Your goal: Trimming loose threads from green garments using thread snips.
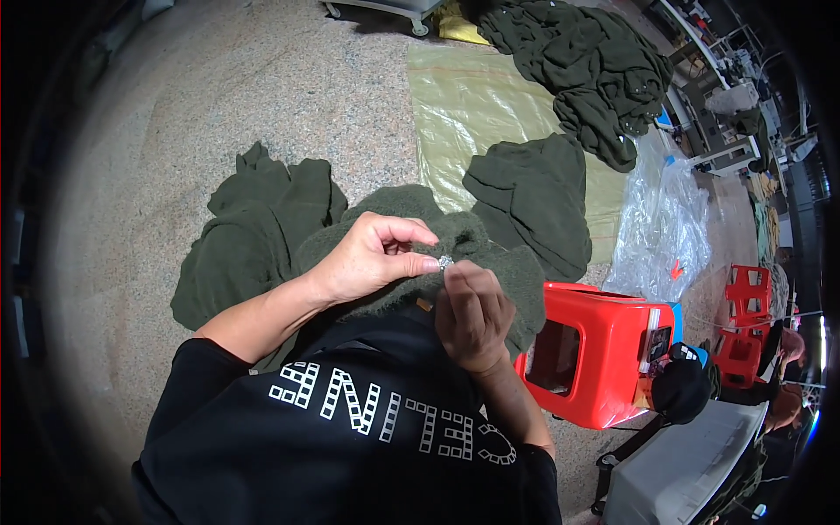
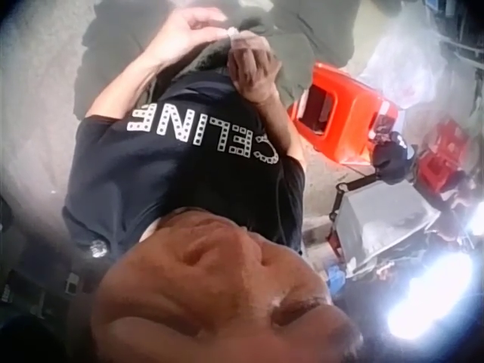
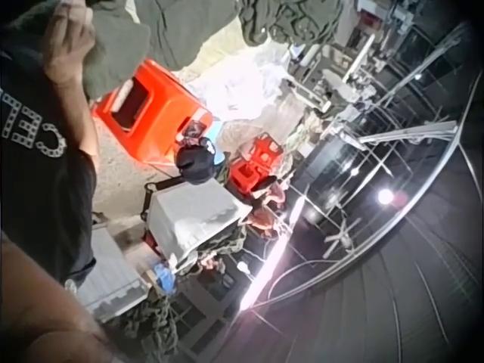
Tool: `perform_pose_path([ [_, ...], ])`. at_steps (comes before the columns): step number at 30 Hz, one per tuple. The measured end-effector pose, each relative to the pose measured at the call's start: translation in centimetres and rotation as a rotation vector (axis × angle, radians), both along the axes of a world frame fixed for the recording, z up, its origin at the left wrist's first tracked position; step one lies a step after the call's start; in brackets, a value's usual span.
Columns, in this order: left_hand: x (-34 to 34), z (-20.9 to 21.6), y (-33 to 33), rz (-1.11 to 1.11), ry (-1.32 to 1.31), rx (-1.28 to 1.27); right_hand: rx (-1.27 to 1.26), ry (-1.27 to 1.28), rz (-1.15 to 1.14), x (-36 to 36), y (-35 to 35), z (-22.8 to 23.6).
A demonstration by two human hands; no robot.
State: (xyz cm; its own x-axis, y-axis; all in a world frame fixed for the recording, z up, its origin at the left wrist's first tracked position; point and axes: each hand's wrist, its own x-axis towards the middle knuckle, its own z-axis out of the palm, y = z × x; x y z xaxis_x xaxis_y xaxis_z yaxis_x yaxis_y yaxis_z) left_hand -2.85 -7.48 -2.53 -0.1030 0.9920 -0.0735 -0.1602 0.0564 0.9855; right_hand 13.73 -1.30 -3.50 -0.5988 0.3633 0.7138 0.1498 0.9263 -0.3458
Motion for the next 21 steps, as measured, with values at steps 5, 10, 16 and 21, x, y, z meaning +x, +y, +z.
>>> perform_pose_path([
  [5,0.2,-0.6,-0.2,0.070,-0.252,-0.099,0.008,0.002,0.006,0.0,-0.2,-0.6],
  [10,0.4,-0.1,-0.2,0.103,-0.252,-0.117,-0.006,0.010,0.024,-0.1,-0.1,-0.5],
  [16,0.2,1.2,0.0,0.006,0.160,0.130,-0.020,0.035,0.026,-0.1,-0.3,-0.7],
  [21,-0.4,1.5,-0.2,-0.079,0.519,0.313,-0.328,0.025,0.139,0.2,0.4,0.3],
])
